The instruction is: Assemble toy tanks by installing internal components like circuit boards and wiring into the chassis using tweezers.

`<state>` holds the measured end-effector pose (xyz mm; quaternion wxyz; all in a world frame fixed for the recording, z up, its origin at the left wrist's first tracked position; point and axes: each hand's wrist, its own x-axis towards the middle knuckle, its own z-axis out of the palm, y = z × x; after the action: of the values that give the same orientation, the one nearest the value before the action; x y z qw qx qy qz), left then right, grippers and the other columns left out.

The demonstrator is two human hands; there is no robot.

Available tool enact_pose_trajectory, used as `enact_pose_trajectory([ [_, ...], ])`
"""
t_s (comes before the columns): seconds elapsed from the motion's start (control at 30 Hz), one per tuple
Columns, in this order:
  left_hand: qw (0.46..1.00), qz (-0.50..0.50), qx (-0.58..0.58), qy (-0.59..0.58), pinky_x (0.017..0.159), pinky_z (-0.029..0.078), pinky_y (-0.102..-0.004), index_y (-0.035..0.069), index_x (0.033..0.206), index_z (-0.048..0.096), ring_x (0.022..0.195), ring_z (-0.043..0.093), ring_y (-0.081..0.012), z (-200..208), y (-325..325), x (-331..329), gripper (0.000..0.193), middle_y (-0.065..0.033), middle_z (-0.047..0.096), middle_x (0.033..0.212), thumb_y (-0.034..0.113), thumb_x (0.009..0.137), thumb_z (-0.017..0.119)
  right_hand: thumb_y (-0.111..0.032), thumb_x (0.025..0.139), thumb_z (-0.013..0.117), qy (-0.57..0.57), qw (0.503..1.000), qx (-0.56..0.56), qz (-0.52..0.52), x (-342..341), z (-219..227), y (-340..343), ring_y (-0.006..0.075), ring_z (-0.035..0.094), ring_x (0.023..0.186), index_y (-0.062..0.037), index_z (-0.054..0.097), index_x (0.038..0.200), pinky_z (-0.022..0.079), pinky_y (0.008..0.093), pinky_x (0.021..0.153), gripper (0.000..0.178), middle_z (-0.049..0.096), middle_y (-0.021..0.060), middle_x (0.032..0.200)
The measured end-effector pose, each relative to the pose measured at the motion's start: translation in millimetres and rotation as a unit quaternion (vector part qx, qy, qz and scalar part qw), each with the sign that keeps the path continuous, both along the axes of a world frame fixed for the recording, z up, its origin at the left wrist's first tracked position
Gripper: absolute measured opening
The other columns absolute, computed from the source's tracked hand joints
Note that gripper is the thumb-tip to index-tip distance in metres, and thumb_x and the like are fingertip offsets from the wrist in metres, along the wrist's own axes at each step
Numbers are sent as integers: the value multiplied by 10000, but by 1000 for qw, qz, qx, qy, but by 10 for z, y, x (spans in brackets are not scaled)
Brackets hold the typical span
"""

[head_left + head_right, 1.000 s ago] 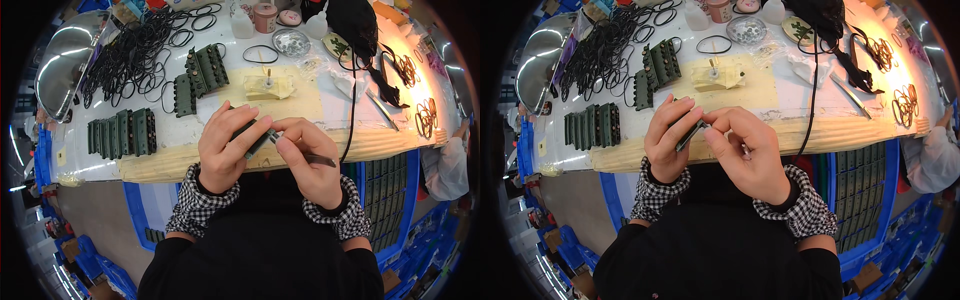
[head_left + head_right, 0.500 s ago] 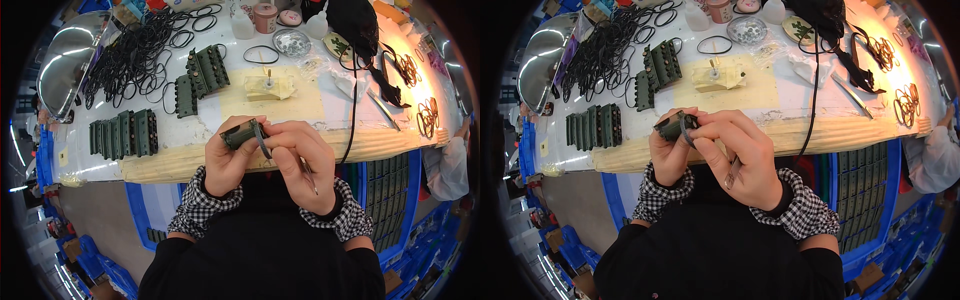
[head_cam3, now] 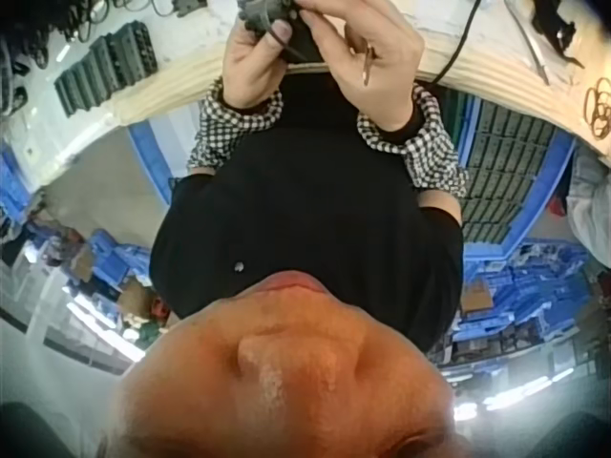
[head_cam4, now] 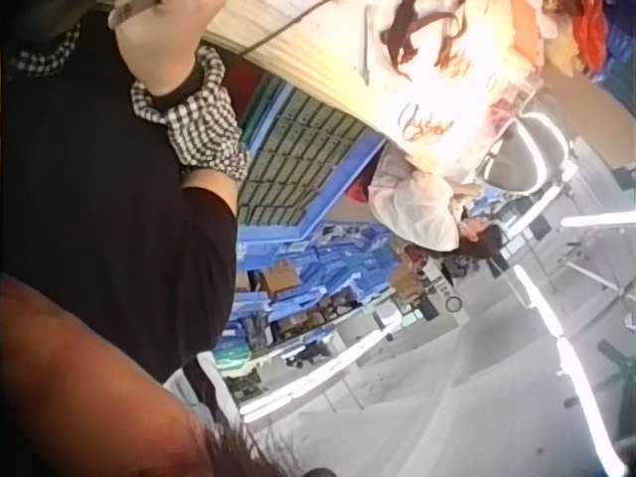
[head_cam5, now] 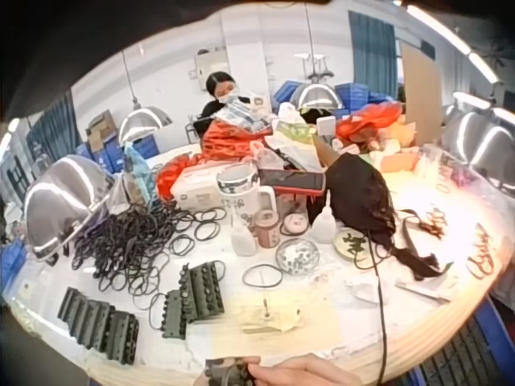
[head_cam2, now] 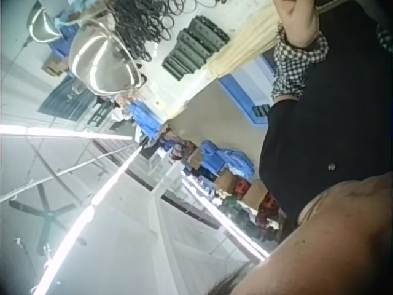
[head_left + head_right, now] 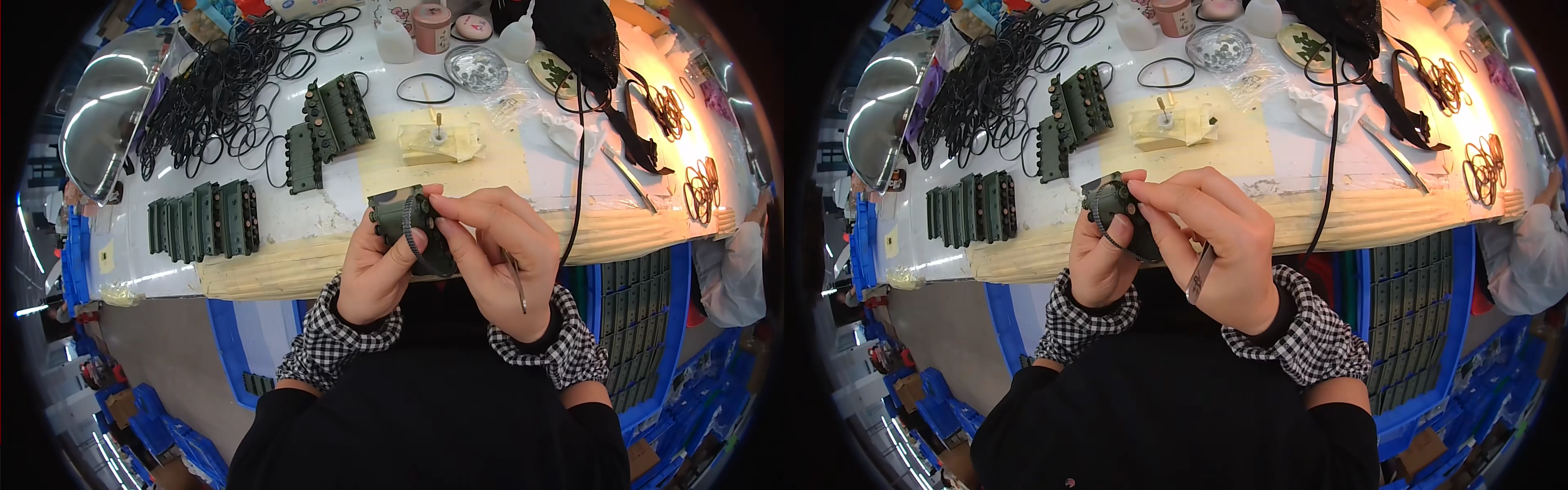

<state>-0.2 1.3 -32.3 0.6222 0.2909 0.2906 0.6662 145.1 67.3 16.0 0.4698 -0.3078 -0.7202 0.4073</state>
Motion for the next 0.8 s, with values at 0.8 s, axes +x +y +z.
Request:
enact_pose_trajectory([
  [0.8, 994, 19, -2, 110, 1023, 433, -352, -20, 1380, 389, 1201, 534, -190, 87, -26, 83, 430, -122, 466, 1391, 161, 1003, 490, 116, 748, 682, 7, 999, 40, 16, 47, -109, -1, 98, 593, 636, -19, 716, 1033, 451, 216, 530, 317, 616, 60, 839],
])
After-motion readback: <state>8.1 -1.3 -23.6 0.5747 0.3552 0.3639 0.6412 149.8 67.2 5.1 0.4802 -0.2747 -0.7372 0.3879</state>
